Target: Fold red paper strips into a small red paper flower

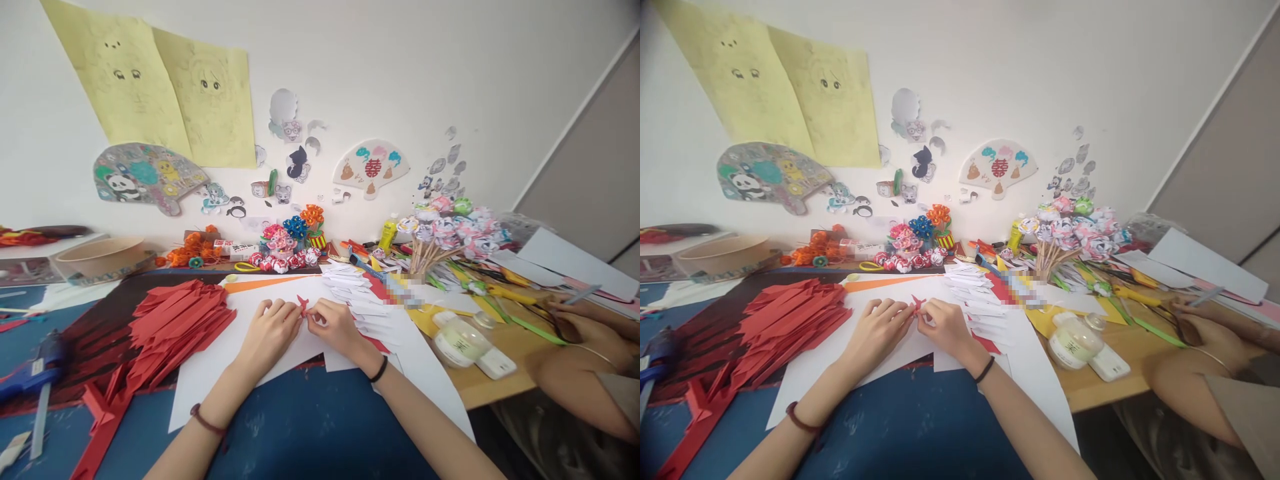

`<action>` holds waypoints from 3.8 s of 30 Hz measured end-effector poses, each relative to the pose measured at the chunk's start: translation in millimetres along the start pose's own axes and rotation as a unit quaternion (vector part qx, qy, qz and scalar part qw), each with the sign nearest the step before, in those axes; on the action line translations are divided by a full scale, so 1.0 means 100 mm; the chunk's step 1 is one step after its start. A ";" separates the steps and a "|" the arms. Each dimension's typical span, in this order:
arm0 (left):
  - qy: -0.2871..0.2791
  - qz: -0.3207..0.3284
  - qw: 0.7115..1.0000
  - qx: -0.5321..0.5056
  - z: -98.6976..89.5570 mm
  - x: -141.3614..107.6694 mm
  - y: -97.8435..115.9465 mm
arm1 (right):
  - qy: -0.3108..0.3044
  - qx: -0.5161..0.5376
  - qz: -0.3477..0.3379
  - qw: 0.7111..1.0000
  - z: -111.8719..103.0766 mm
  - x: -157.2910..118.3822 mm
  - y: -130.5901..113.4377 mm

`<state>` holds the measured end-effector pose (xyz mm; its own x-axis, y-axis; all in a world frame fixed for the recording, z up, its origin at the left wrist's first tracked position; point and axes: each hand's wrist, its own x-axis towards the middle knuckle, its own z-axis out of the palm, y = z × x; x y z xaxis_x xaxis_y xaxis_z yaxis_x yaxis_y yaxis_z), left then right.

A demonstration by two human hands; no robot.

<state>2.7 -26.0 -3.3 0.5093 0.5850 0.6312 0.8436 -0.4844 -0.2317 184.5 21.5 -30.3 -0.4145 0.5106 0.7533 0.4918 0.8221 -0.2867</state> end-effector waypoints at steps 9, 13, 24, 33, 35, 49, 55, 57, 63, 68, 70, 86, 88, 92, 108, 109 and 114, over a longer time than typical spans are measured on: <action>0.068 -0.100 0.992 -0.043 0.02 0.00 0.14 | -0.014 -0.007 -0.009 1.000 0.02 0.00 -0.01; 0.059 -0.074 0.995 -0.041 0.04 -0.02 0.11 | -0.016 -0.024 -0.007 1.000 0.01 0.00 -0.01; -0.006 0.036 0.999 -0.005 -0.02 -0.06 -0.02 | -0.056 0.015 -0.045 0.997 -0.02 -0.03 0.03; -0.037 0.111 0.993 -0.008 0.00 -0.04 -0.08 | -0.089 -0.018 -0.119 0.989 0.03 -0.08 0.09; -0.043 0.122 0.992 -0.010 -0.01 -0.04 -0.08 | -0.092 -0.025 -0.129 0.987 0.04 -0.08 0.09; -0.064 -0.008 0.987 -0.149 -0.04 0.00 -0.07 | -0.075 0.050 -0.061 0.994 -0.01 -0.02 0.05; -0.040 -0.083 0.981 -0.168 -0.05 -0.02 -0.05 | -0.046 0.003 -0.035 0.998 -0.04 0.00 -0.01; -0.040 -0.088 0.979 -0.177 -0.04 -0.03 -0.05 | -0.047 -0.006 -0.041 0.998 -0.04 -0.01 -0.01; -0.040 -0.091 0.979 -0.181 -0.05 -0.01 -0.07 | -0.074 -0.001 -0.077 0.994 -0.02 -0.04 0.00; -0.060 -0.073 0.977 -0.194 -0.11 0.02 -0.09 | -0.088 0.010 -0.089 0.992 -0.02 -0.05 0.00; -0.070 -0.068 0.975 -0.199 -0.13 0.02 -0.11 | -0.096 0.017 -0.094 0.991 -0.03 -0.05 -0.01; -0.062 -0.074 0.974 -0.204 -0.15 0.02 -0.08 | -0.082 0.078 -0.044 0.993 -0.03 -0.02 -0.05; -0.054 -0.087 0.969 -0.225 -0.15 0.02 -0.08 | -0.082 0.104 -0.019 0.991 -0.03 -0.01 -0.05; -0.054 -0.121 0.956 -0.264 -0.14 0.02 -0.09 | -0.055 0.153 0.028 0.986 -0.01 0.01 -0.06; -0.087 -0.170 0.901 -0.389 -0.13 0.06 -0.12 | -0.069 0.252 0.084 0.962 -0.08 0.07 -0.11; -0.086 -0.171 0.904 -0.383 -0.13 0.06 -0.11 | -0.075 0.253 0.087 0.961 -0.08 0.08 -0.11; -0.068 -0.189 0.925 -0.323 -0.09 0.04 -0.08 | -0.074 0.236 0.093 0.964 -0.05 0.08 -0.09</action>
<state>-4.1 -25.5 7.3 0.2529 0.8468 0.4679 0.7100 -0.4910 0.5048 180.7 17.0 -19.0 -0.4737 0.6625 0.5802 0.1789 0.7175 -0.6732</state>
